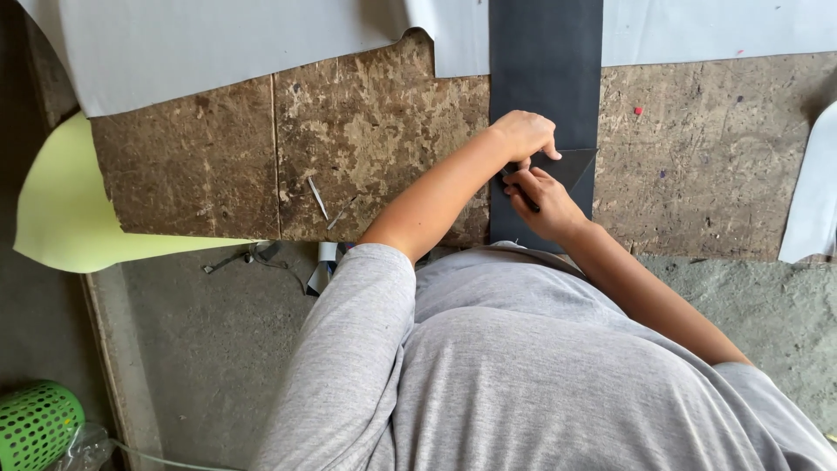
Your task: The person places a textured template on a black sheet of material and uses a pencil to trace its outline. They repeatedly reposition the template along the sheet to mark multiple shapes.
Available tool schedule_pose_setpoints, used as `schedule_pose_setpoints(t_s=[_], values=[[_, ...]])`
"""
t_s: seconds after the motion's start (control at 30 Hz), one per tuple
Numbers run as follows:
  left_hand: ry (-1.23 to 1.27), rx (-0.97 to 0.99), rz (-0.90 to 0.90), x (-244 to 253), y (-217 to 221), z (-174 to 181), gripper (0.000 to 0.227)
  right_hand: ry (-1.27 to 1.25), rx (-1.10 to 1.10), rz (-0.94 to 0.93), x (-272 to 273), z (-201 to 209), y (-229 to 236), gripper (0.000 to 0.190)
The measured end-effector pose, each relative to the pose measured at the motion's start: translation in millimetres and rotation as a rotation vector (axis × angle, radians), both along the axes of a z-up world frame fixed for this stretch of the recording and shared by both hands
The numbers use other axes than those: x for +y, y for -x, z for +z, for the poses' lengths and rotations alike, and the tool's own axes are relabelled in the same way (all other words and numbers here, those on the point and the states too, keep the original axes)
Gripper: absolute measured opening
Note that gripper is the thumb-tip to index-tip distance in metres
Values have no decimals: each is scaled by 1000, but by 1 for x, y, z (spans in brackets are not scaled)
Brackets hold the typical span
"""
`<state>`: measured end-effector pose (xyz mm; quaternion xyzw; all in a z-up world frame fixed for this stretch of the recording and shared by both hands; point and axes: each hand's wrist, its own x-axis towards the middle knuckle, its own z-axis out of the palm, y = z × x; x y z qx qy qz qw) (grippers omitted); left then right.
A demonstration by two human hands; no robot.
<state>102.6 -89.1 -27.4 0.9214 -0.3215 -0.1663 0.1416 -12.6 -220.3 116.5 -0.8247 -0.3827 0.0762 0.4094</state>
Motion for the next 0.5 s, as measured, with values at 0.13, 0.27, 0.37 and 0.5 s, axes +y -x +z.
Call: schedule_pose_setpoints(t_s=[0.13,0.27,0.37,0.5], values=[[-25,2,59,-7,2,-3,55,87,-5,0,-25,5,22,11],[-67,-3,48,-7,7,13,60,105,282,-95,-43,21,38,18],[-39,-22,39,-11,4,-6,64,77,361,-152,-45,23,40,22],[77,65,-36,8,7,23,50,79,374,-155,-44,13,38,24]])
